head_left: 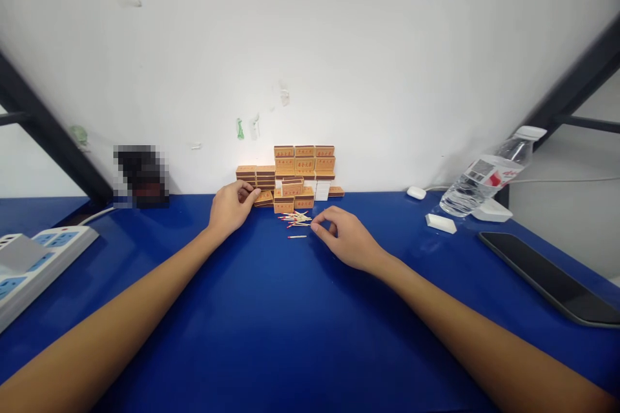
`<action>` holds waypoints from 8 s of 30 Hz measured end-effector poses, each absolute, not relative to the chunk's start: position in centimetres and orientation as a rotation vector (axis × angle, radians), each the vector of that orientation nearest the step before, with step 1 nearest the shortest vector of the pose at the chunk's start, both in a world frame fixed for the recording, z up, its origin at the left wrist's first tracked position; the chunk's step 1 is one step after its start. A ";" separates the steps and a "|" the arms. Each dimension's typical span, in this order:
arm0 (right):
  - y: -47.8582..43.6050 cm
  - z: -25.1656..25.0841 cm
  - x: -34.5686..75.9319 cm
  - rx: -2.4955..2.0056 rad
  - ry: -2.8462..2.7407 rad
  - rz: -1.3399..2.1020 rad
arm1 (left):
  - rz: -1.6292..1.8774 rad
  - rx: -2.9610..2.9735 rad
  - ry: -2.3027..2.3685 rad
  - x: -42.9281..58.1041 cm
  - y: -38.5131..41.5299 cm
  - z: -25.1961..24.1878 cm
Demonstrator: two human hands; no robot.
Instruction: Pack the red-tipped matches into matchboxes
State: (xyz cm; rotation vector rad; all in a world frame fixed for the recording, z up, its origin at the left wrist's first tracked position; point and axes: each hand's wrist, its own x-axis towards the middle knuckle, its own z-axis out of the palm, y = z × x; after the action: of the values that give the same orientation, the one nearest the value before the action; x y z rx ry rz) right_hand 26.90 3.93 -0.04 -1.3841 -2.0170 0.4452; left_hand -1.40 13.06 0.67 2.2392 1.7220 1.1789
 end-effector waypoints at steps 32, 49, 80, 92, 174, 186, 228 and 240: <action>14.5 1.8 32.0 -1.979 -1.155 0.988 | 0.844 2.691 1.499 -2.4 6.2 0.7; 8.4 2.4 35.0 -1.890 -1.406 0.928 | 0.854 2.793 1.342 -2.2 5.5 1.0; 5.5 5.0 25.8 -1.239 -2.382 0.484 | 0.691 2.724 0.930 0.0 2.9 0.8; 3.9 3.5 26.3 -1.325 -2.327 0.484 | 0.707 2.763 0.870 0.4 2.7 0.1; 1.4 3.5 24.9 -1.270 -2.634 0.357 | 0.890 2.802 0.953 0.0 3.4 -0.3; 1.7 3.2 24.8 -1.225 -2.590 0.365 | 0.888 2.771 0.938 -0.1 3.4 -0.3; 1.6 3.9 24.5 -1.220 -2.397 0.664 | 0.835 2.767 0.878 -0.1 3.3 -0.2; 1.2 4.5 24.5 -1.233 -2.341 0.788 | 0.840 2.782 0.883 -0.1 3.4 -0.4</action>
State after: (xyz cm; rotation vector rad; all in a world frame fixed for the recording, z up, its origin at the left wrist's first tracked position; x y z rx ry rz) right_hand 24.49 1.22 4.49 -1.2325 -2.3410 0.7883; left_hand -0.08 3.36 -0.37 2.7816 0.8830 0.8405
